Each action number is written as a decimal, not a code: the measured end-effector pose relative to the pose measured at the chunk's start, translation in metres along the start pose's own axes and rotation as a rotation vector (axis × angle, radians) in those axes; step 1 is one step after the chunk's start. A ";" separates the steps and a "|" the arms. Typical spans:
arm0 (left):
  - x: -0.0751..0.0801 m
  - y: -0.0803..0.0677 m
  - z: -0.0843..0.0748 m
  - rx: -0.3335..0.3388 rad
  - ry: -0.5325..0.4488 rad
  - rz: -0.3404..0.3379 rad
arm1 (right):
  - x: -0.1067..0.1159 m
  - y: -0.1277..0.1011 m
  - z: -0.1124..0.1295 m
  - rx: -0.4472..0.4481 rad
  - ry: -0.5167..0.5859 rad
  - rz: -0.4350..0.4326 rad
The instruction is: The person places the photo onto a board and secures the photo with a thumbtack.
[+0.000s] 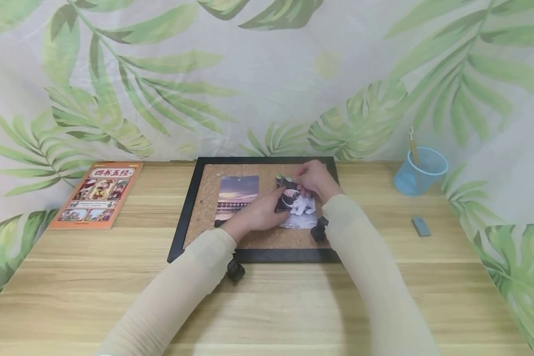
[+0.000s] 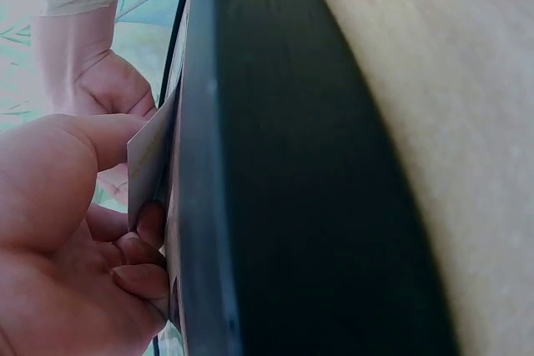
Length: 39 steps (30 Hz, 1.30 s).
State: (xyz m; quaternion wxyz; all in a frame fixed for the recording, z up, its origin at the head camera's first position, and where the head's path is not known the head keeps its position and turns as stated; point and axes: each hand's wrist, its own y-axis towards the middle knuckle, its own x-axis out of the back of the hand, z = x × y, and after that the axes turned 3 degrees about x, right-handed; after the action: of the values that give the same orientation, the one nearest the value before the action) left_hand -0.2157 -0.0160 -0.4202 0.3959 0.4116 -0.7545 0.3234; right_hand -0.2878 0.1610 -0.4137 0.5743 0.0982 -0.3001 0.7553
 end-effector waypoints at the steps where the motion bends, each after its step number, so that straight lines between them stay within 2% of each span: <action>1: 0.000 0.000 0.001 -0.001 0.002 -0.003 | 0.000 0.001 0.000 -0.003 -0.001 0.001; 9: 0.001 -0.002 0.001 -0.005 -0.004 -0.011 | -0.002 0.008 0.002 -0.016 -0.064 0.008; 16: 0.005 -0.004 0.002 -0.008 -0.004 -0.005 | -0.005 0.010 0.007 -0.068 -0.020 -0.007; 21: 0.006 -0.008 0.002 0.013 0.090 -0.048 | -0.010 0.011 0.013 -0.072 -0.001 0.002; 27: 0.005 -0.015 -0.002 0.041 0.233 -0.074 | -0.008 0.004 0.008 -0.008 -0.033 -0.005; 31: 0.008 -0.017 0.004 0.025 0.262 -0.100 | -0.003 -0.005 0.001 0.050 0.039 0.000; 35: 0.018 -0.024 0.014 -0.004 0.217 -0.148 | 0.001 -0.017 -0.002 0.113 0.063 -0.011; 39: 0.032 -0.036 0.022 -0.047 0.086 -0.179 | 0.006 -0.031 -0.005 0.195 -0.008 -0.042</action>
State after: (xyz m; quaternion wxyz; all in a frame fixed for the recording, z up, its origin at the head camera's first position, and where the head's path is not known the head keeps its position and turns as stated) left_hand -0.2026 -0.0612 -0.3974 0.4650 0.4534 -0.7045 0.2863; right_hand -0.2598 0.1739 -0.4042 0.5765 0.1629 -0.2253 0.7684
